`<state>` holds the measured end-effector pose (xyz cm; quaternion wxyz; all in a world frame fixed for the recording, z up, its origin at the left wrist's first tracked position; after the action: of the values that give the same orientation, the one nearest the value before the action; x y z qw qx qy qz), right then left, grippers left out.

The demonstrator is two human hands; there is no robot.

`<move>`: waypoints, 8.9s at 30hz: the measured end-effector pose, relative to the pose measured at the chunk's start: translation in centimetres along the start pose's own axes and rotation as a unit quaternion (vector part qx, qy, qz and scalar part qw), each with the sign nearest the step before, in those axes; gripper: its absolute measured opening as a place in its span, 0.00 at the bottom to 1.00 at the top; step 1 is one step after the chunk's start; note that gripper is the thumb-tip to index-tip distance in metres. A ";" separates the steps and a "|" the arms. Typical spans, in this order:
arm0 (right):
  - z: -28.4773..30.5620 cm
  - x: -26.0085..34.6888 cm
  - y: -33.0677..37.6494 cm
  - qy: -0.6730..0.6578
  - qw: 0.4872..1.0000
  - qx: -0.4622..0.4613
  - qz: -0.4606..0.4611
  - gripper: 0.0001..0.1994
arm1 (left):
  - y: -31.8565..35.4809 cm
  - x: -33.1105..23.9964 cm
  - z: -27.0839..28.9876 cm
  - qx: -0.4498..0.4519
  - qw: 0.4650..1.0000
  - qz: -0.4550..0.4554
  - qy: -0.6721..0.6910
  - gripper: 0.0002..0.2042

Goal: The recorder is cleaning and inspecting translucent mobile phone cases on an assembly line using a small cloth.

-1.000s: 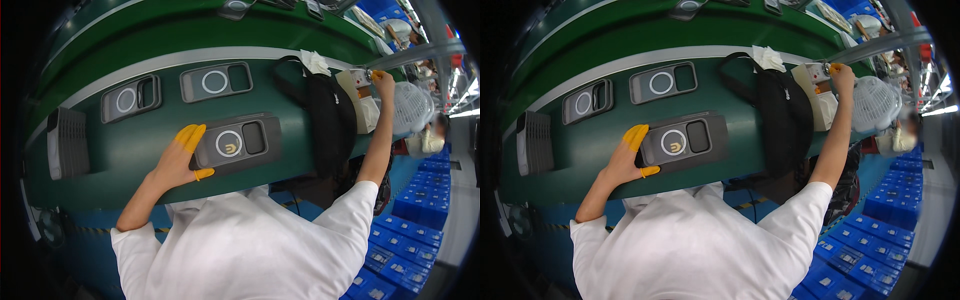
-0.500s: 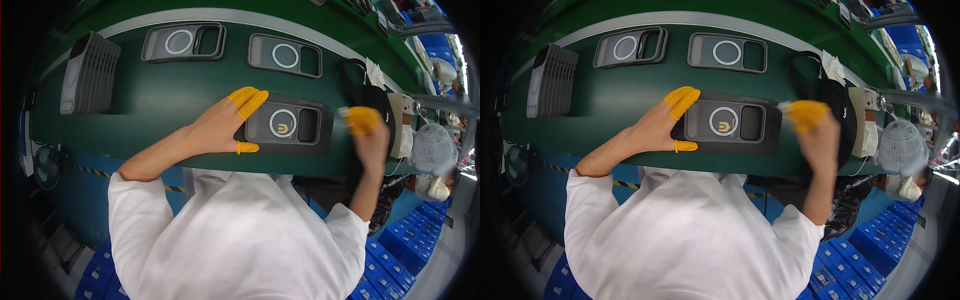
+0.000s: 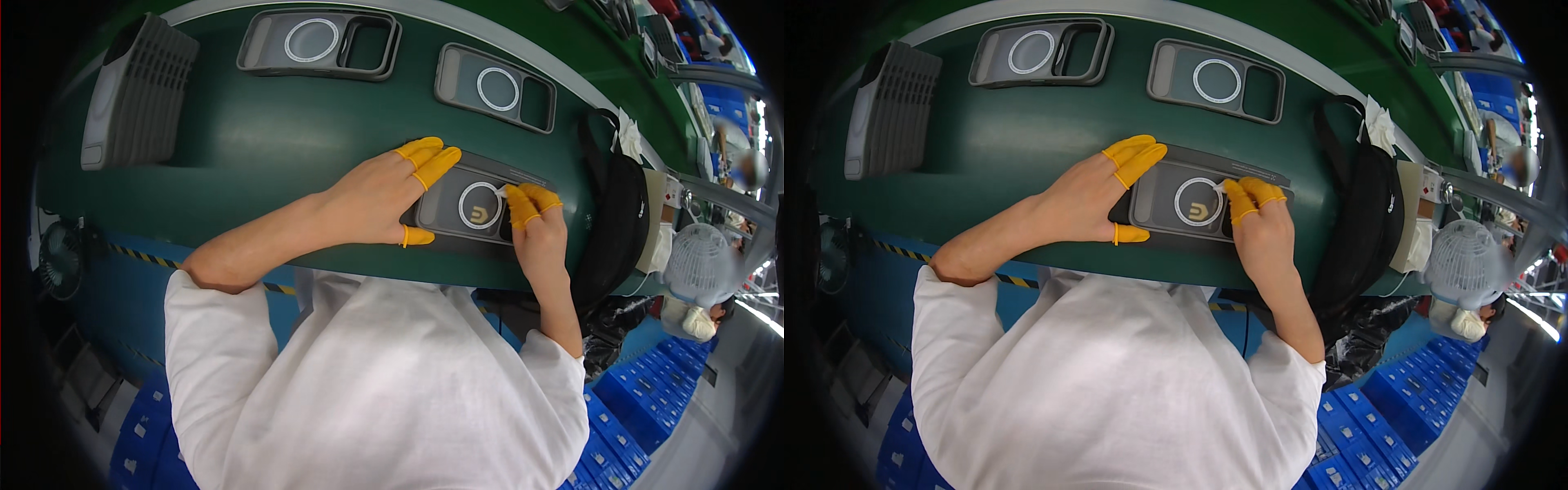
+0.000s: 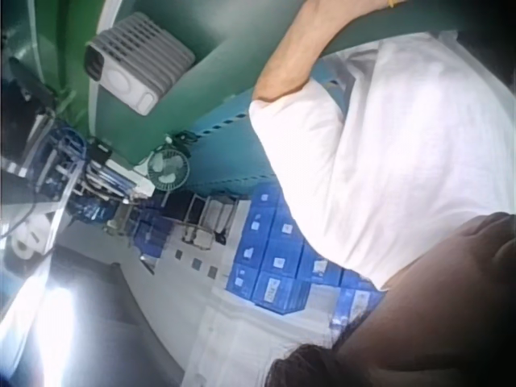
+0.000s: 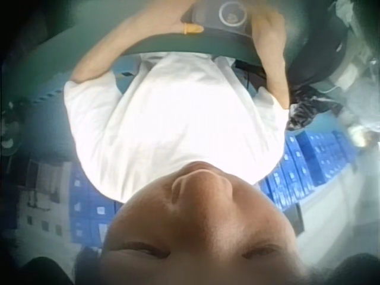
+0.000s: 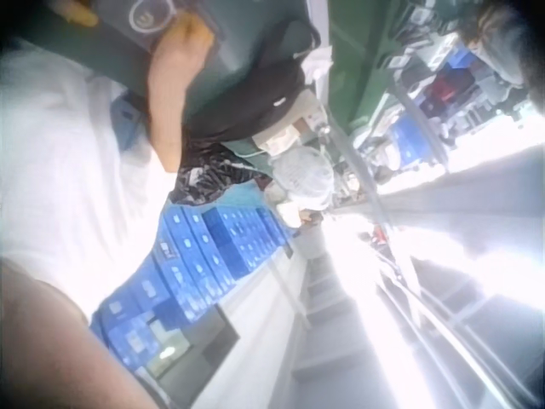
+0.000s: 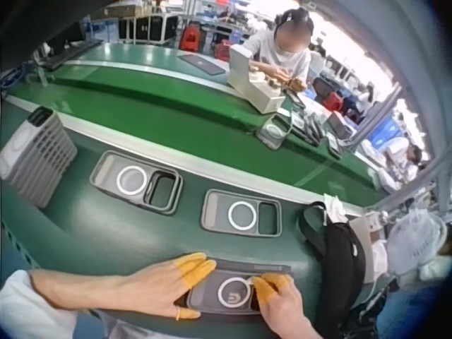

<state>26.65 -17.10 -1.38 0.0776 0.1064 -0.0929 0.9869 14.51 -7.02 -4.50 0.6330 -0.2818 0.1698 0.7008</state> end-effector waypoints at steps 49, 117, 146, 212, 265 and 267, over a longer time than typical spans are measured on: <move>-2.8 4.5 -2.8 0.006 0.995 0.061 0.082 0.14 | 0.0 0.9 -0.4 -0.023 0.999 0.033 0.029 0.43; -1.0 -8.0 8.6 -0.445 0.766 -0.277 -0.371 0.10 | 1.3 -2.7 2.3 -0.150 0.982 0.100 -0.050 0.26; -2.4 8.4 0.0 -0.152 0.986 0.044 0.054 0.15 | 3.4 -0.9 0.5 -0.155 0.980 0.121 0.038 0.41; 0.2 4.4 3.8 -0.050 0.998 0.022 0.026 0.13 | 1.6 -1.1 0.3 -0.061 0.994 0.035 -0.089 0.43; -2.6 5.7 0.1 -0.074 0.978 -0.133 -0.144 0.14 | 2.0 -0.9 0.1 -0.075 0.996 0.012 -0.035 0.42; -2.7 5.4 -0.1 -0.106 0.974 -0.129 -0.152 0.11 | 1.8 -0.8 0.0 -0.071 0.997 0.017 -0.030 0.42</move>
<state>20.93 -15.79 -2.73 0.2294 0.2119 -0.2101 0.9265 12.72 -7.86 -4.24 0.6043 -0.3019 0.1048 0.7299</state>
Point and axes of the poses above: each hand's wrist, its own y-axis away from the middle knuckle, its own z-axis out of the back of the hand, x = y × z, the point moved 8 cm from there along -y, towards the middle knuckle, and after that the axes turned 1 degree about x, right-handed, at the moved point
